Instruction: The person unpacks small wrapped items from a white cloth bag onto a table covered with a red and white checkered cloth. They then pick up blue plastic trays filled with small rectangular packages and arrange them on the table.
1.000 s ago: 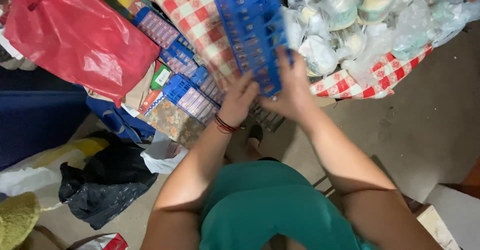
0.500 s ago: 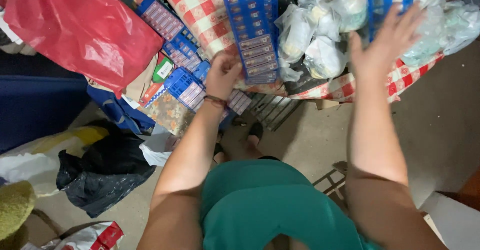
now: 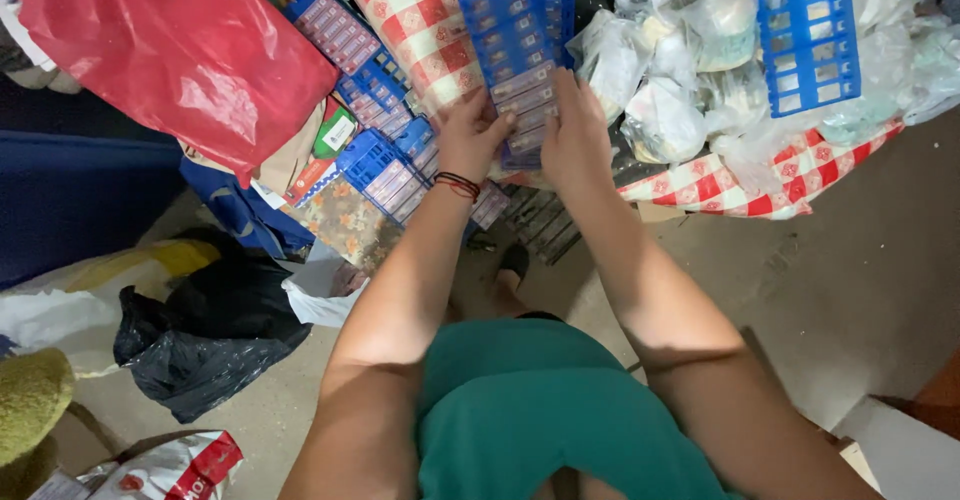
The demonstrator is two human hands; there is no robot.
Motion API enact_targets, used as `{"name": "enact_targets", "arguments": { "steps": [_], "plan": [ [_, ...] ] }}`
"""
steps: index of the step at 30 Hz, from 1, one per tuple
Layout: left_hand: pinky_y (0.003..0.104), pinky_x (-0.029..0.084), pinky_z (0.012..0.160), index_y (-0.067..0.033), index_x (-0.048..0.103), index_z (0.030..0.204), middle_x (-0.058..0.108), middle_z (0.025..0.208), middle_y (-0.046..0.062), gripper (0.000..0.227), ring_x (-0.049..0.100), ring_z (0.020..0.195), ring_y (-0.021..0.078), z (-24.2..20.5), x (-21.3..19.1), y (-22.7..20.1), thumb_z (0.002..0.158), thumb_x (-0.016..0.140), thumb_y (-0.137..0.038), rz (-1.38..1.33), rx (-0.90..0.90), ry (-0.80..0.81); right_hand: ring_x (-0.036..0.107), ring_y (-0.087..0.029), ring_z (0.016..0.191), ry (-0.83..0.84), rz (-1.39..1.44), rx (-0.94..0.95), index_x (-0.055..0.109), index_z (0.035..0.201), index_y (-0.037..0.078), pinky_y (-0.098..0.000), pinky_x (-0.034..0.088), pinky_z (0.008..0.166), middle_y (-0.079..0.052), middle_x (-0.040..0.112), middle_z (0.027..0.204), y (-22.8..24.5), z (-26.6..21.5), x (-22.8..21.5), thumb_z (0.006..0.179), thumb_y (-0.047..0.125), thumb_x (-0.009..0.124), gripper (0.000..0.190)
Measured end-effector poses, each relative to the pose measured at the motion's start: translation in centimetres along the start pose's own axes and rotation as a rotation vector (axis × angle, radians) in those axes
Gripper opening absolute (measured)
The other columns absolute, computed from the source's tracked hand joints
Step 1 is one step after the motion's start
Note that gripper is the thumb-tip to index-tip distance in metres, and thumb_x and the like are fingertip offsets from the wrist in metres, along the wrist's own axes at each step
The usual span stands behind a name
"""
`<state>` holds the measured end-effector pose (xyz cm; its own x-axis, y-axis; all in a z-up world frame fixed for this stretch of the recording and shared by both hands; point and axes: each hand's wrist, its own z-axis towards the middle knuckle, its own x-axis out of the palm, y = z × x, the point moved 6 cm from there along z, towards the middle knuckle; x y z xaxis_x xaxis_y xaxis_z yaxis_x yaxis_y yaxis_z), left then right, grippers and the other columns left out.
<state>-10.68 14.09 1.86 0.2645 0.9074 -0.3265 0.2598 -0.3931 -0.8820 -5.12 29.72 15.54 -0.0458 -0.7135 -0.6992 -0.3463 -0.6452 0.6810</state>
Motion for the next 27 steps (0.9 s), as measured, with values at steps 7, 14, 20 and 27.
{"name": "enact_targets", "arguments": {
  "steps": [7, 14, 20, 27],
  "plan": [
    [0.051, 0.052, 0.11, -0.0157, 0.054, 0.152, 0.065, 0.14, 0.019, 0.061, 0.065, 0.128, 0.0371, -3.7, -2.6, -3.3, 0.102, 0.073, -0.045, -0.365, 0.063, -0.015, 0.035, -0.057, 0.145, -0.032, 0.217, -0.209, 0.032, 0.161, 0.0, -0.0739, 0.041, 0.112, -0.033, 0.033, 0.161, 4.4, -5.2, -0.4, 0.108, -0.009, 0.042, 0.054],
    [0.042, 0.047, 0.108, -0.006, 0.07, 0.129, 0.069, 0.118, 0.007, 0.031, 0.057, 0.111, 0.017, -9.4, -9.6, 0.4, 0.103, 0.067, -0.022, -0.574, 0.165, -0.13, 0.076, -0.029, 0.092, 0.025, 0.388, -0.187, 0.072, 0.132, 0.021, -0.0392, 0.063, 0.07, -0.01, 0.077, 0.108, -1.7, -5.4, 1.6, 0.103, 0.006, 0.061, 0.035],
    [0.036, 0.065, 0.074, -0.0105, 0.073, 0.116, 0.078, 0.095, 0.012, 0.021, 0.078, 0.082, 0.0204, -7.2, -11.5, 13.2, 0.098, 0.073, -0.023, -0.97, 0.0, -0.235, 0.071, -0.022, 0.098, -0.346, 0.2, -0.126, 0.072, 0.122, 0.011, -0.0387, 0.056, 0.092, -0.008, 0.075, 0.103, -9.9, -0.8, -2.0, 0.101, -0.004, 0.064, 0.026],
    [0.027, 0.06, 0.067, -0.0123, 0.072, 0.104, 0.074, 0.084, 0.004, 0.033, 0.073, 0.075, 0.0111, -8.5, -13.0, 13.2, 0.105, 0.062, -0.043, -0.841, 0.003, -0.313, 0.07, -0.033, 0.101, -0.366, -0.124, -0.357, 0.073, 0.121, 0.014, -0.042, 0.053, 0.094, -0.011, 0.074, 0.106, -5.4, -0.1, 0.8, 0.094, 0.009, 0.076, 0.028]
  ]
}}
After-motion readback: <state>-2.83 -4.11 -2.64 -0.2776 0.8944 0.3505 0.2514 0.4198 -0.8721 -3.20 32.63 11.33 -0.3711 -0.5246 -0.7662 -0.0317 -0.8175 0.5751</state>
